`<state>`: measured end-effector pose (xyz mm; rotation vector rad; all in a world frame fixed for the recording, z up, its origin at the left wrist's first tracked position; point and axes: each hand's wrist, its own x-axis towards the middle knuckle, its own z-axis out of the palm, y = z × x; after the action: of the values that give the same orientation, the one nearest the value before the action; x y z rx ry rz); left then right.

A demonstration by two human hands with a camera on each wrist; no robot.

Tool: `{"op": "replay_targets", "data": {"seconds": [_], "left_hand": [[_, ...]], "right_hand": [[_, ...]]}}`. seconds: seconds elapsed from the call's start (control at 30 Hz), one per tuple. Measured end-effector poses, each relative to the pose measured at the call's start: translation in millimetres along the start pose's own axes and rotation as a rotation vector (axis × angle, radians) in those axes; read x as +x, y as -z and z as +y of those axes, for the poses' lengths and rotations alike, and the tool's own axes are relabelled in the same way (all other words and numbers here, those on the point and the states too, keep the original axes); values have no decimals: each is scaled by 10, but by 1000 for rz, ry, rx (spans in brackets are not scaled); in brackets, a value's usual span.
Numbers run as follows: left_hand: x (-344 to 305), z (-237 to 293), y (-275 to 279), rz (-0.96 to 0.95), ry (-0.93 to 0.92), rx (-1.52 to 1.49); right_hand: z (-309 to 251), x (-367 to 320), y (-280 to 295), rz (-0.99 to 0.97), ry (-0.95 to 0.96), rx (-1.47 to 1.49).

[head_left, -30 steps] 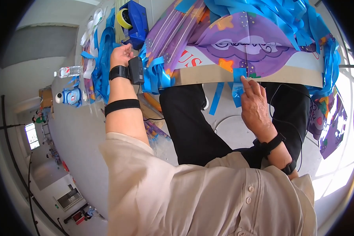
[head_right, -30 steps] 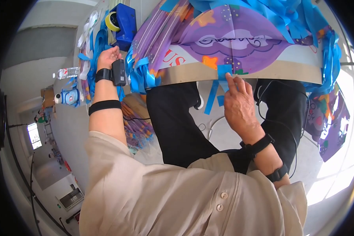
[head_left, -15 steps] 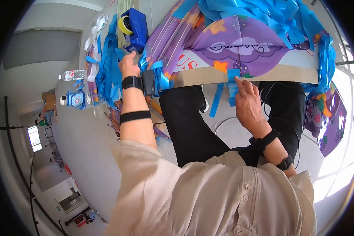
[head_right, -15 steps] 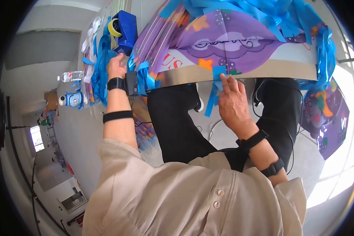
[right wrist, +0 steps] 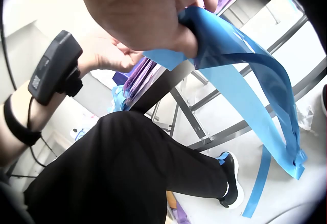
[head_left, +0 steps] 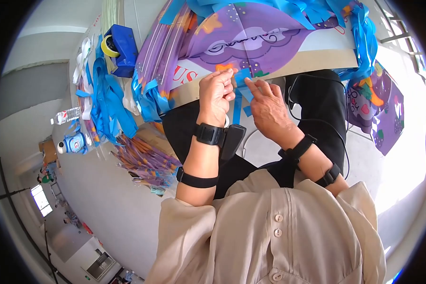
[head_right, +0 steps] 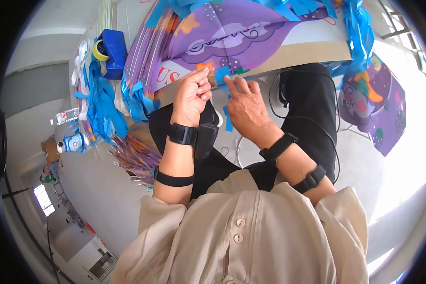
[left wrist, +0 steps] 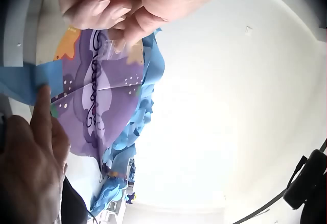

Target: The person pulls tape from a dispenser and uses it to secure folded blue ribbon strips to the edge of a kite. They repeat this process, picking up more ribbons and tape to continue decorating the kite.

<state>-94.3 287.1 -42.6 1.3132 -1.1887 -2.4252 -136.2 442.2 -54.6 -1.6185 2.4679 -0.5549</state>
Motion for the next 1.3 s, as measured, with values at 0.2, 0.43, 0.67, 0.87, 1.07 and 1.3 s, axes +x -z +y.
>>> {"op": "replay_targets", "data": {"seconds": [0.2, 0.43, 0.67, 0.87, 1.07, 1.3], "left_hand": [[76, -109, -94, 53, 17, 62], [124, -135, -142, 147, -19, 131], [194, -188, -195, 235, -65, 198], [261, -313, -198, 259, -266, 303], [351, -416, -169, 268, -421, 367], [422, -417, -132, 295, -441, 591]], "right_hand": [[14, -7, -18, 23, -4, 22], [14, -8, -14, 19, 1, 14], [50, -7, -48, 35, 30, -46], [52, -10, -36, 9, 26, -55], [58, -19, -31, -7, 17, -63], [73, -27, -32, 0, 25, -72]]}}
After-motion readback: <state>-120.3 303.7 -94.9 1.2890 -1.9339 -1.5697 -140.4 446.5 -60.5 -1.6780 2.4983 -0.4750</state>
